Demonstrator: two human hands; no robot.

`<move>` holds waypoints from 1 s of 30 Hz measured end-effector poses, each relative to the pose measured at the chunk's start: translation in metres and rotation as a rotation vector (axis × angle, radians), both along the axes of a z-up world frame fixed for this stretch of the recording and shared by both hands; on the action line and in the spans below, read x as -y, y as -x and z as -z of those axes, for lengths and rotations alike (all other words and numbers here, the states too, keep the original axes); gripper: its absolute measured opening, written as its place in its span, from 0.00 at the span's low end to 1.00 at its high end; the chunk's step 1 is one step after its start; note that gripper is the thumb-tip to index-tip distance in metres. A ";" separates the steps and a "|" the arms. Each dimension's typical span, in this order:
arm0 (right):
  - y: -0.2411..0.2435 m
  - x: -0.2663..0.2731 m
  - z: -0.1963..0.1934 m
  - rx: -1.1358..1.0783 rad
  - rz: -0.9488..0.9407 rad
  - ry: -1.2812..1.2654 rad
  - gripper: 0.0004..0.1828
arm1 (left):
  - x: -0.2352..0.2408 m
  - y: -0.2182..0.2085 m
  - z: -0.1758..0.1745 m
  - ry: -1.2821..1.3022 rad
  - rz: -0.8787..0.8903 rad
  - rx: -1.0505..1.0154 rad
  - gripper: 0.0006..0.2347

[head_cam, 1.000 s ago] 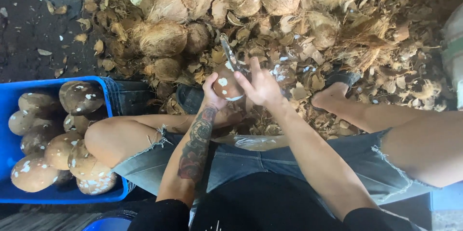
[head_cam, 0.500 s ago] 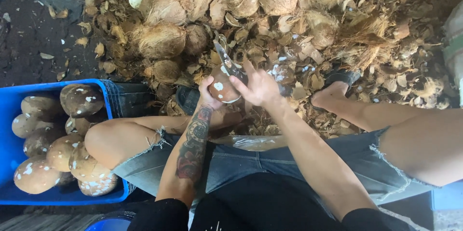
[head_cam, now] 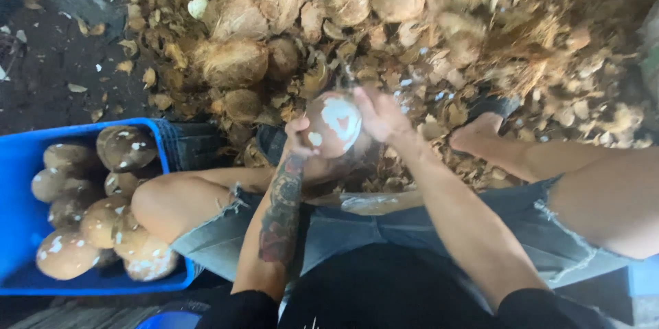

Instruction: The person sits on the floor and uses a knife to peel the husk off coconuts. They hold the coconut in one hand and scrape away the outer layer with the knife, placing the peeled coconuts into a blue crate.

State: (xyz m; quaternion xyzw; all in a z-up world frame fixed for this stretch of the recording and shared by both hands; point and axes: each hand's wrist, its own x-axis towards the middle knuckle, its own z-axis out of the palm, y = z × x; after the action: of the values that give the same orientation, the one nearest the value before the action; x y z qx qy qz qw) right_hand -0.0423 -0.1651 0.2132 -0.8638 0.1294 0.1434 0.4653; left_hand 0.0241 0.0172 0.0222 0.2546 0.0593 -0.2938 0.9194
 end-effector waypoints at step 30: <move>-0.003 0.031 0.062 -0.054 0.075 -0.071 0.40 | 0.008 0.021 -0.100 -0.076 0.049 -0.383 0.25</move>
State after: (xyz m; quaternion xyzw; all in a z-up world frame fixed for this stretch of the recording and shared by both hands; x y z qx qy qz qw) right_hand -0.0389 -0.1963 0.1513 -0.8373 0.1688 0.1537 0.4969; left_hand 0.0027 0.0094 0.1219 0.2300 0.2380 -0.3565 0.8737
